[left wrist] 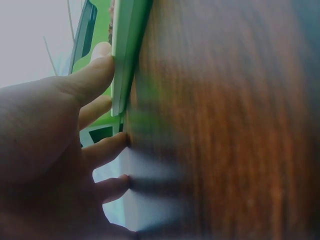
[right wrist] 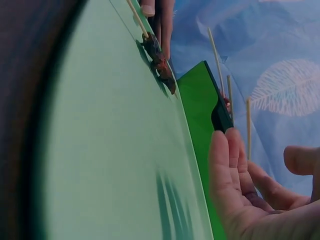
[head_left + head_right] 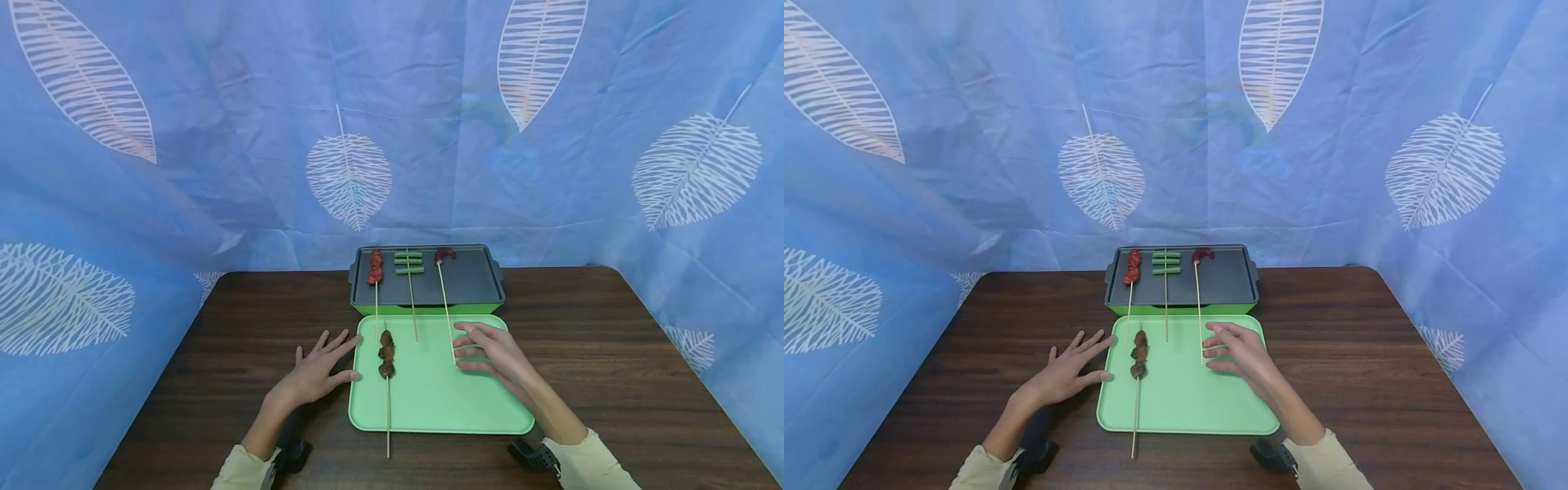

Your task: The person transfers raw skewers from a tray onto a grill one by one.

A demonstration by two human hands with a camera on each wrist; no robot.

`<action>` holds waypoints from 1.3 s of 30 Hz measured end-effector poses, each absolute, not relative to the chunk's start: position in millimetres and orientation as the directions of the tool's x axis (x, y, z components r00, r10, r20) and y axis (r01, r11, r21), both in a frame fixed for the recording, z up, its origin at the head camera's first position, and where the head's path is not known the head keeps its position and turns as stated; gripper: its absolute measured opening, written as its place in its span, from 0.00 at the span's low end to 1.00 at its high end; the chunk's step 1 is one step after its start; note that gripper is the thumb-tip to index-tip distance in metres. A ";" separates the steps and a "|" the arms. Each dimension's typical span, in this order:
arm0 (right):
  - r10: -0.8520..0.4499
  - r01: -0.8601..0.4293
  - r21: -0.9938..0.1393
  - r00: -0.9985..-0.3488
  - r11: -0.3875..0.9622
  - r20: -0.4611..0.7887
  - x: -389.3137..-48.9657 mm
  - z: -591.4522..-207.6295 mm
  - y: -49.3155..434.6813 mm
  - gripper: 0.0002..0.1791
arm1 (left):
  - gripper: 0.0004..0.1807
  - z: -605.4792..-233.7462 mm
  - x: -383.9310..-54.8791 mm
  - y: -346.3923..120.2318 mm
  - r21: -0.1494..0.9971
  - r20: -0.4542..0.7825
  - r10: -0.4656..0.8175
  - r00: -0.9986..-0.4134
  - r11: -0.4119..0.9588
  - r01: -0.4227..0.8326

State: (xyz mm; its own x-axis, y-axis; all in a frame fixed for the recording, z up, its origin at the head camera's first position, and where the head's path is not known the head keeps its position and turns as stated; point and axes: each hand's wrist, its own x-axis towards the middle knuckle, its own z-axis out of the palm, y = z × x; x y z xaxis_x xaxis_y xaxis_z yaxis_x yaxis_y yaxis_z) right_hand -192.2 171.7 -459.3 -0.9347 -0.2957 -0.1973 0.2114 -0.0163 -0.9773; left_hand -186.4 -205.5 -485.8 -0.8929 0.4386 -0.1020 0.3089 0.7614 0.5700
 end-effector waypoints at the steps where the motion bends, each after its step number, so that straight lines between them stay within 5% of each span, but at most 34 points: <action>1: -0.286 0.215 -0.976 -0.937 -0.022 -0.200 -188.1 -459.7 172.9 0.31 | 0.39 -485.8 -186.5 -205.5 0.570 -0.101 0.439 -0.893 0.761 0.310; 9: -0.311 0.239 -0.969 -0.928 -0.069 -0.206 -153.0 -464.5 179.4 0.36 | 0.39 -487.1 -186.8 -205.6 0.570 -0.093 0.445 -0.891 0.758 0.319; 25: -0.485 0.285 -0.954 -0.850 -0.091 -0.207 -96.2 -474.7 169.3 0.29 | 0.39 -487.5 -187.1 -206.4 0.565 -0.096 0.450 -0.888 0.759 0.323; 39: -0.576 0.405 -0.900 -0.779 -0.161 -0.248 -83.3 -489.8 123.1 0.33 | 0.39 -486.2 -185.5 -205.4 0.563 -0.092 0.447 -0.890 0.760 0.324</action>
